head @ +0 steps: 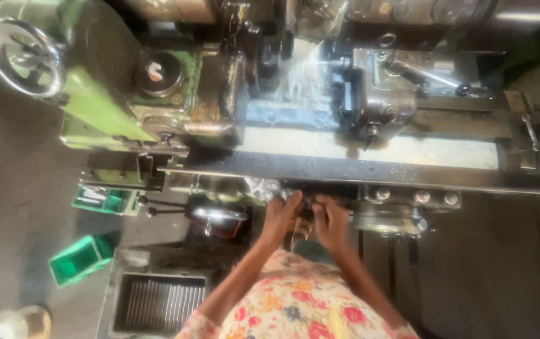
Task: The person operates a metal lathe, repeatedly loading cylindrical metal rods into the chuck, tightening the chuck, running the lathe to machine the rods, and then removing the finished rods into a green bin. The person uses a chuck key to secure and release the workpieces and handles the rods by hand during loading and unloading.
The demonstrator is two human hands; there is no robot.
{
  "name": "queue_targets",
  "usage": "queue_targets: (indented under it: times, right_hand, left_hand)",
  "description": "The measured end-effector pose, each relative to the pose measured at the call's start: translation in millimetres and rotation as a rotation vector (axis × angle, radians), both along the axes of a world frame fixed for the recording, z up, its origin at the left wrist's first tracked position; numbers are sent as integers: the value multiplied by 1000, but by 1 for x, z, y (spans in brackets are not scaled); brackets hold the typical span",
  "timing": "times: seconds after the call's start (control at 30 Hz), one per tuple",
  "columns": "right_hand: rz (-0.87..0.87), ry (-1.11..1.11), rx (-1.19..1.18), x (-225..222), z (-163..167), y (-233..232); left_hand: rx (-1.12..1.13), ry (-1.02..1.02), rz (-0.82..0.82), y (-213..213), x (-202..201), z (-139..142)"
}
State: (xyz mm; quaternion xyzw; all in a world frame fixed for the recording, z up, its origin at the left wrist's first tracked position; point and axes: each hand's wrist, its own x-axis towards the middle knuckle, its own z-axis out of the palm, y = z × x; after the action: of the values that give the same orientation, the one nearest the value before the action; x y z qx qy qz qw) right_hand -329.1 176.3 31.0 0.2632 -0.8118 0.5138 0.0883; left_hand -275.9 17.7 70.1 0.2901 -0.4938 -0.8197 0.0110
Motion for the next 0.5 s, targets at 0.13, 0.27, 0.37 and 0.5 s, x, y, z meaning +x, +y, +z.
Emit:
queue_targets:
  times: [0.13, 0.27, 0.37, 0.5]
  right_hand:
    - [70, 39, 10, -35, 28, -9]
    - [-22, 21, -66, -56, 55, -26]
    - [-53, 127, -96, -71, 71, -34]
    - [-100, 168, -105, -91, 79, -36]
  left_hand:
    - [119, -25, -58, -8, -24, 14]
    - [89, 118, 53, -3, -46, 28]
    - [-37, 167, 118, 3, -64, 32]
    - [-86, 215, 133, 6, -84, 28]
